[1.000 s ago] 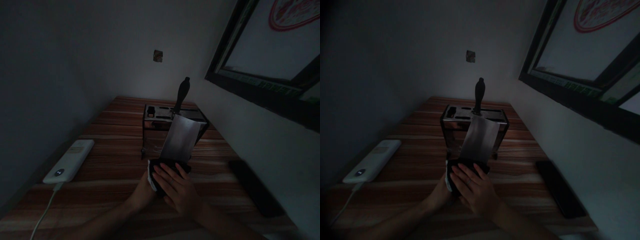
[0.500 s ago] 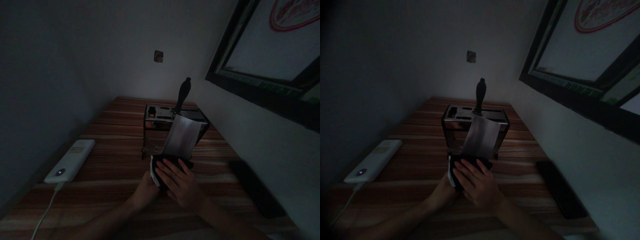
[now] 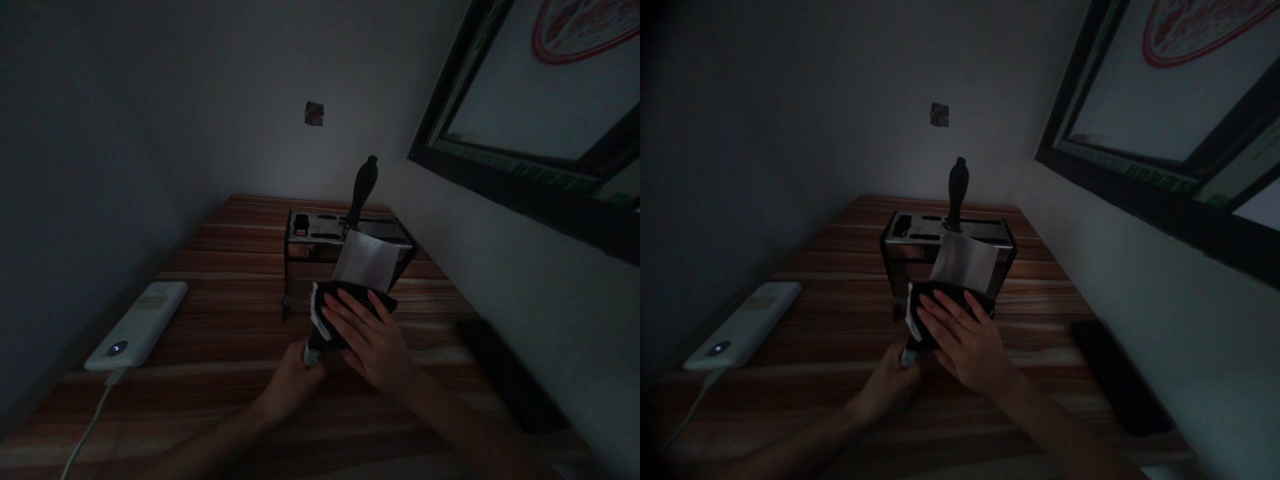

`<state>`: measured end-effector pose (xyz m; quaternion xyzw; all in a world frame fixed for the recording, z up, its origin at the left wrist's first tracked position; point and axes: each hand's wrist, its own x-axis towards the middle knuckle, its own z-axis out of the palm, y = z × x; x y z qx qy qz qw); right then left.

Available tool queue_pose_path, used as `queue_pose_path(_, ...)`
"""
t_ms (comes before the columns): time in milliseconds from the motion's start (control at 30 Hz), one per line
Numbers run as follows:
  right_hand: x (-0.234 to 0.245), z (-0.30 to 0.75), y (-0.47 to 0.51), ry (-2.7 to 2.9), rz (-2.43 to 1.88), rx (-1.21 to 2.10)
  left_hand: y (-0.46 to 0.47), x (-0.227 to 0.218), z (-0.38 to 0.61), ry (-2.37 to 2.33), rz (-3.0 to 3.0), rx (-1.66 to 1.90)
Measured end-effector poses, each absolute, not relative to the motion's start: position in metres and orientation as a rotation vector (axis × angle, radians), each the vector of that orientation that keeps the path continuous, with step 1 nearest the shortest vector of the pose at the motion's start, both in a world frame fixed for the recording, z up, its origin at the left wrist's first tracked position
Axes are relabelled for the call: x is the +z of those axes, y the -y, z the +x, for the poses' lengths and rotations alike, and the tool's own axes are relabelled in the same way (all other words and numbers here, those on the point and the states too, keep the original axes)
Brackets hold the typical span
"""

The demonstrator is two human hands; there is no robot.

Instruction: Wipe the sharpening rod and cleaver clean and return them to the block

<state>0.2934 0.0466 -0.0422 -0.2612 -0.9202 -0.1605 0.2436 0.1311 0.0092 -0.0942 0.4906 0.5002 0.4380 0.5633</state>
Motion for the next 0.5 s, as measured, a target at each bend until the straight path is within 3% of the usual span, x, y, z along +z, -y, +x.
queue_pose_path(500,-0.004,0.302,-0.08,2.401,-0.821,-0.465,-0.01,-0.097,0.13,-1.223,1.18,0.983)
